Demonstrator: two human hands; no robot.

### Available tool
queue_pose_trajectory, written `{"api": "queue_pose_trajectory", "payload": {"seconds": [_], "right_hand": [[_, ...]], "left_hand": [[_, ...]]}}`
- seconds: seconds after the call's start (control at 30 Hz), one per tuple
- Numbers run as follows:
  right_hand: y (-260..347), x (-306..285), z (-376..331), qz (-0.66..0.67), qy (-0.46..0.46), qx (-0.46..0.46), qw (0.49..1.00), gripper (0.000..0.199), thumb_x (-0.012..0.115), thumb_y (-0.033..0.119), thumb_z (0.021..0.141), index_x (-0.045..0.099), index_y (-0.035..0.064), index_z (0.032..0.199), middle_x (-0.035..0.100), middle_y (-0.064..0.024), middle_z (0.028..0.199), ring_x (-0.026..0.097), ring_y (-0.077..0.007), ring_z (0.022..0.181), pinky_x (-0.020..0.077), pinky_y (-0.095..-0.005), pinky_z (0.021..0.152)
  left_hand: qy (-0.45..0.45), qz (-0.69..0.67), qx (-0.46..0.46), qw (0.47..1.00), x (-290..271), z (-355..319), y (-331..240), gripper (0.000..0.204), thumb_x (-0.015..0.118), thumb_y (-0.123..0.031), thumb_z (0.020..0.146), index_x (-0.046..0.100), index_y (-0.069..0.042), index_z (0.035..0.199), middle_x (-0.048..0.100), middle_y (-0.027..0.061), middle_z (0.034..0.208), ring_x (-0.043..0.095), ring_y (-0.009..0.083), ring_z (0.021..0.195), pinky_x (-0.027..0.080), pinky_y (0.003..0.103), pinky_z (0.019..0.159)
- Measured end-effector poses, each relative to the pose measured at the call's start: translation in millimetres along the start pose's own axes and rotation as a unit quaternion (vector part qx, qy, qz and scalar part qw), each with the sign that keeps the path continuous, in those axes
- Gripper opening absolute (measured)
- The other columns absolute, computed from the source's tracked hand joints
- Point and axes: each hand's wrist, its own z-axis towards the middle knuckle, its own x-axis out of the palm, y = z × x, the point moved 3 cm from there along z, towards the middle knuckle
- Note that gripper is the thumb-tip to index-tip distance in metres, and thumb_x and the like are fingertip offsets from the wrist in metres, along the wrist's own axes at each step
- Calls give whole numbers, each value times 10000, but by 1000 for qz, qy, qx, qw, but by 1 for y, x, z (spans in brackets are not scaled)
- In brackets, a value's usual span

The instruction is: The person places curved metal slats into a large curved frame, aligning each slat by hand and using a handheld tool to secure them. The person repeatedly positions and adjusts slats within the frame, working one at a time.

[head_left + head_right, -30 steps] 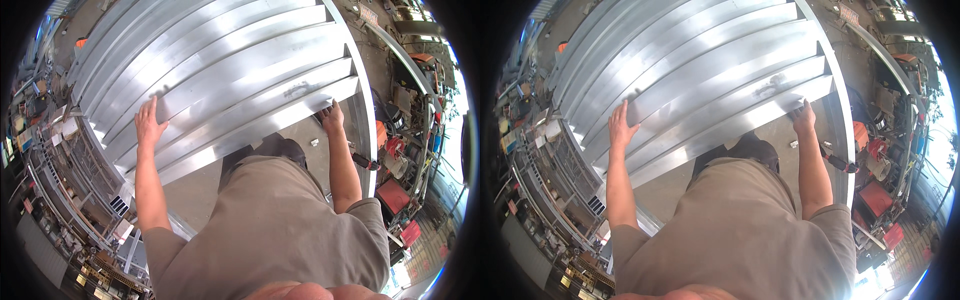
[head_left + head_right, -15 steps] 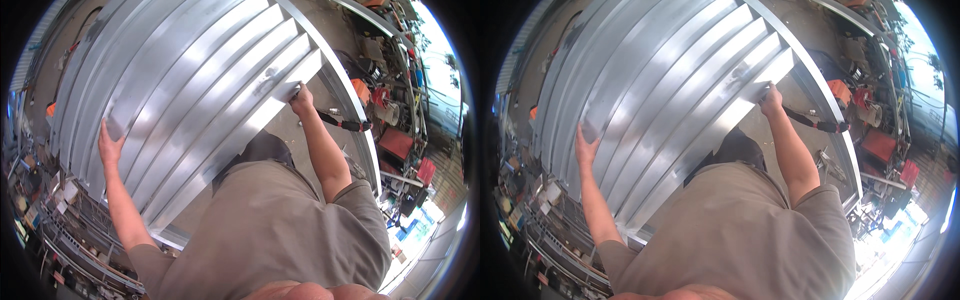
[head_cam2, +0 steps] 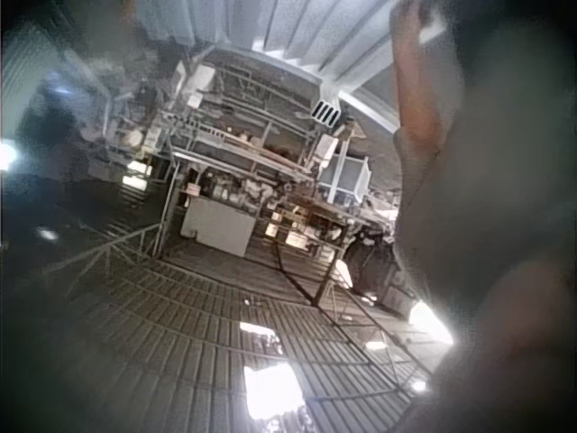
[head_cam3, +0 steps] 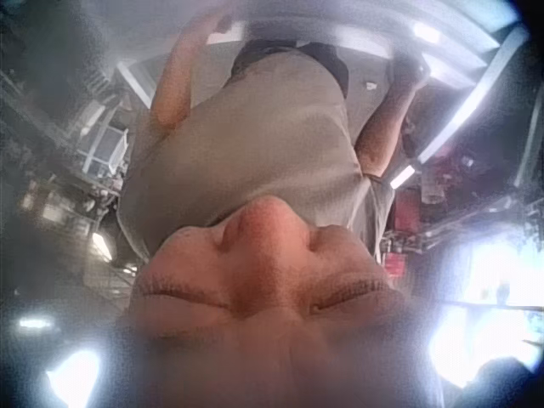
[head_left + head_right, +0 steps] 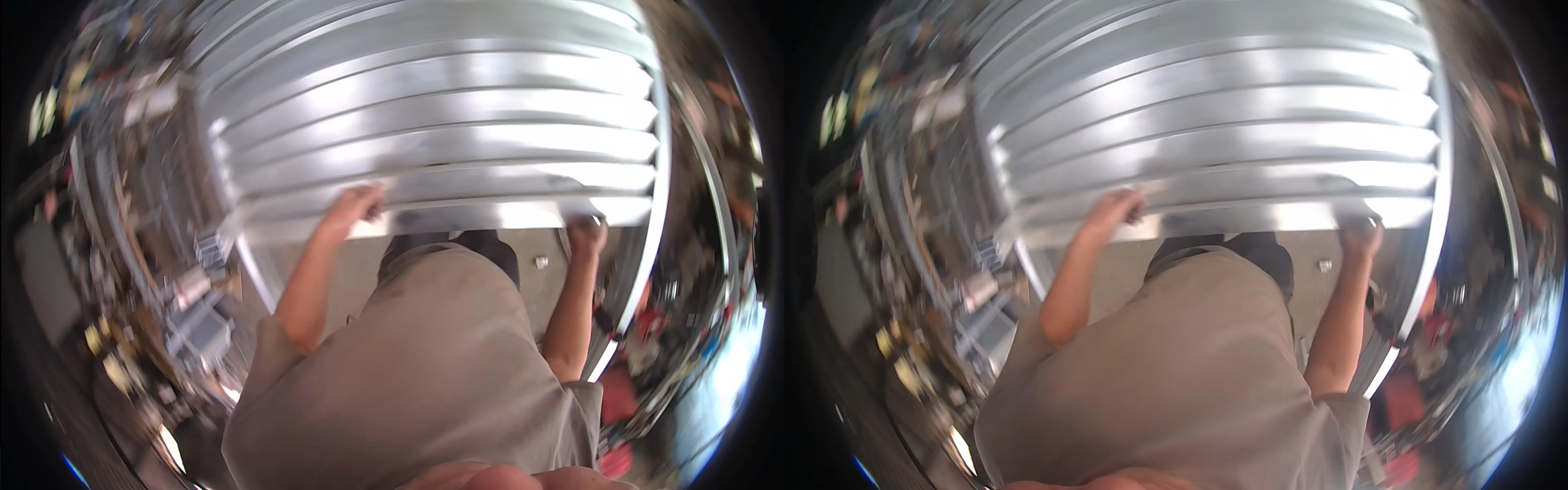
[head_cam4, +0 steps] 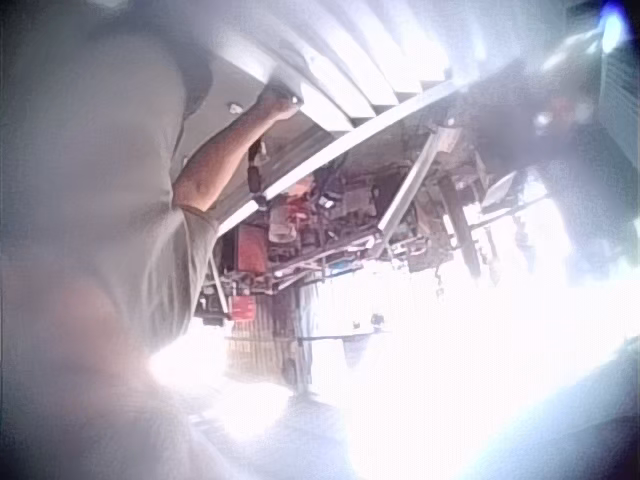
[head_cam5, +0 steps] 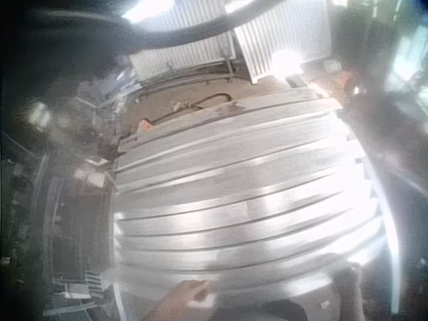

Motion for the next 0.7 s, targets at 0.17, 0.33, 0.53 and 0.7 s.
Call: {"api": "queue_pose_trajectory", "payload": {"seconds": [0.17, 0.33, 0.53, 0.7], "right_hand": [[1, 13, 7, -51, -15, -45, 998, 548, 395, 323, 1052, 524, -60, 1422, 522, -213, 1494, 497, -389, 1374, 359, -588, 1197], [-2, 22, -1, -60, 2, -18, 998, 566, 354, 351, 1071, 499, -51, 1442, 497, -215, 1517, 460, -407, 1407, 346, -617, 1197], [-14, 44, -22, -77, -7, -34, 996, 567, 365, 302, 1018, 501, -24, 1461, 491, -234, 1524, 462, -441, 1408, 343, -687, 1171], [-14, 45, -23, -72, -40, -26, 996, 545, 360, 312, 1048, 529, 10, 1469, 525, -220, 1519, 500, -435, 1392, 386, -672, 1155]], "left_hand": [[-77, -142, -206, 965, 38, -49, 111, 623, 608, -609, 1009, 628, -54, 1292, 664, 96, 1188, 664, 220, 1093, 550, 392, 945], [-208, -559, -40, 801, 59, -21, 142, 622, 613, -527, 1038, 447, -142, 1497, 520, 40, 1441, 496, 235, 1359, 427, 465, 1145], [-229, -553, -56, 799, 64, -20, 139, 612, 592, -541, 1045, 454, -139, 1486, 524, 36, 1423, 513, 226, 1322, 432, 476, 1131], [-225, -534, -45, 814, 63, -15, 132, 599, 559, -532, 1064, 445, -134, 1496, 528, 42, 1419, 526, 227, 1311, 451, 491, 1112]]}}
